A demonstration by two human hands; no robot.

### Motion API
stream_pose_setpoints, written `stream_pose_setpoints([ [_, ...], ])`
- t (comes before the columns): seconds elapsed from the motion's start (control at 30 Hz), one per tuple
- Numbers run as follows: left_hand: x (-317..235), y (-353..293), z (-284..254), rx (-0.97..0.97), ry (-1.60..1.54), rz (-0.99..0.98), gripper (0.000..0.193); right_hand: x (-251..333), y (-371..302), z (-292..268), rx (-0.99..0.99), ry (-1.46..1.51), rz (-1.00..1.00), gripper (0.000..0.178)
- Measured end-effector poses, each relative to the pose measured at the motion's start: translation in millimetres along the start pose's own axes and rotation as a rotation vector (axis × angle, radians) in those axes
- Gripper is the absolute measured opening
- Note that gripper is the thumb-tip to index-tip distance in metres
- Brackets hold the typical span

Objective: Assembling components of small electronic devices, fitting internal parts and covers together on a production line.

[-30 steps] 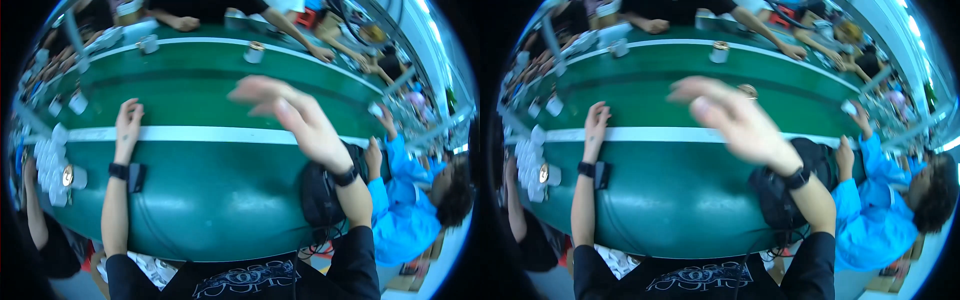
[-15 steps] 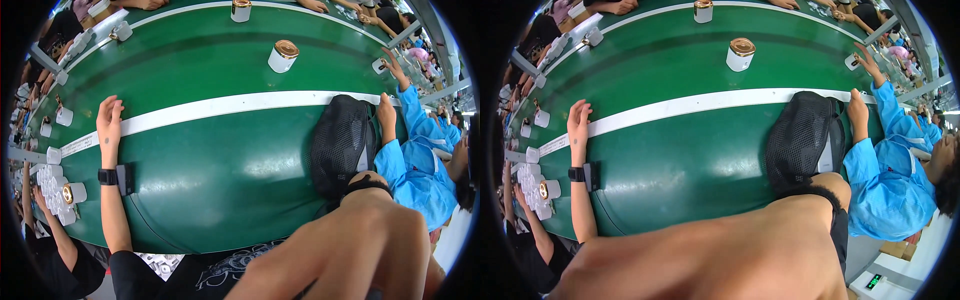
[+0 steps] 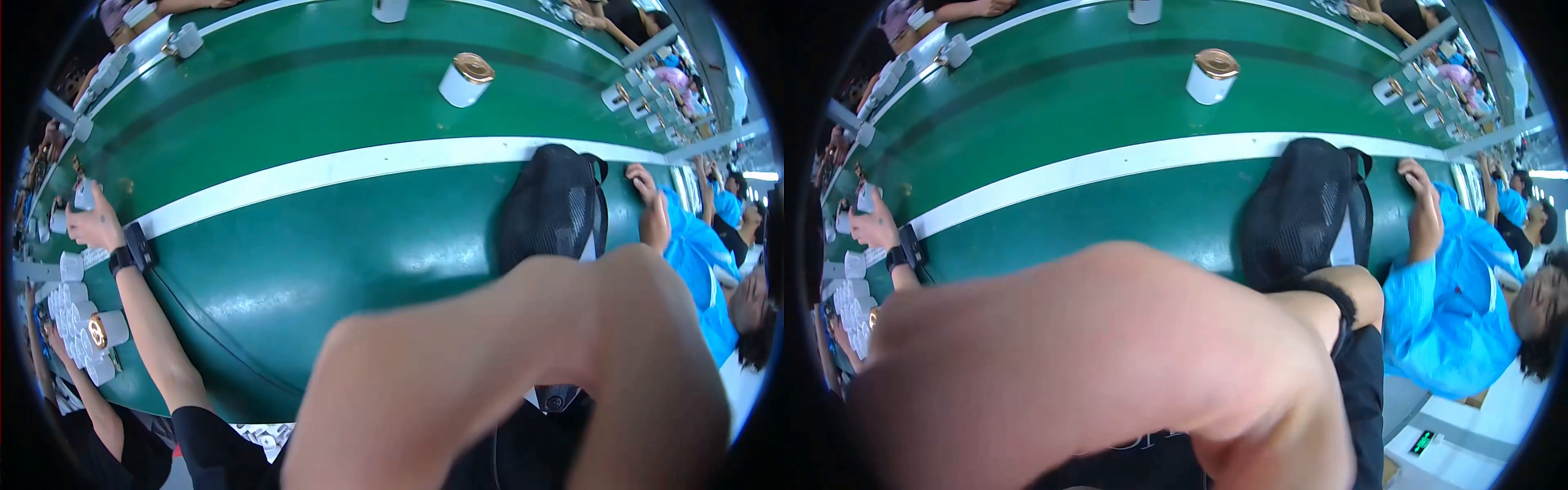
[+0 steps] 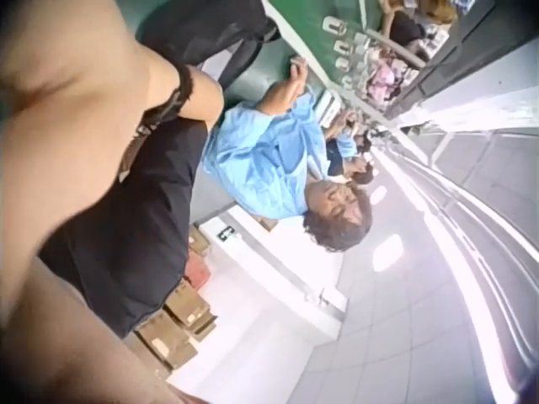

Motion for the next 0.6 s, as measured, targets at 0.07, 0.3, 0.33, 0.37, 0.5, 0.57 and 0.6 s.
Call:
stream_pose_setpoints([
  [0.07, 7.9, 1.8, 17.4, -0.032, 0.105, -0.170, 0.105, -17.2, 16.3, 10.2, 0.033, -0.028, -0.010, 0.052],
  [0.3, 70.0, 68.4, 51.9, 0.170, -0.050, -0.213, 0.128, -13.6, 33.6, 30.1, 0.096, 0.044, -0.113, 0.050],
  [0.33, 72.4, 70.2, 58.6, 0.186, -0.029, -0.196, 0.128, -17.4, 40.9, 30.4, 0.080, 0.041, -0.106, 0.050],
  [0.37, 70.2, 72.1, 66.7, 0.194, -0.137, -0.162, 0.121, -21.6, 47.5, 30.1, 0.063, 0.030, -0.093, 0.050],
  [0.5, 22.0, 41.3, 117.3, 0.394, -0.536, 0.023, 0.072, -49.1, 36.6, 27.0, 0.048, -0.123, 0.078, 0.050],
  [0.57, 41.0, 55.5, 126.3, 0.451, -0.621, 0.285, 0.036, -42.1, 28.8, 34.8, 0.063, -0.239, 0.180, 0.050],
  [0.6, 17.5, 35.6, 148.1, 0.471, -0.666, 0.282, 0.036, -40.4, 23.0, 35.9, 0.078, -0.291, 0.220, 0.050],
])
Point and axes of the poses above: each hand's wrist, its own y-axis towards the middle knuckle, its own z-axis out of the palm, x = y × z, the point moved 6 cm from there along y, towards the middle knuckle, and after that the axes turned 10 degrees about x, right-handed, at the moved point
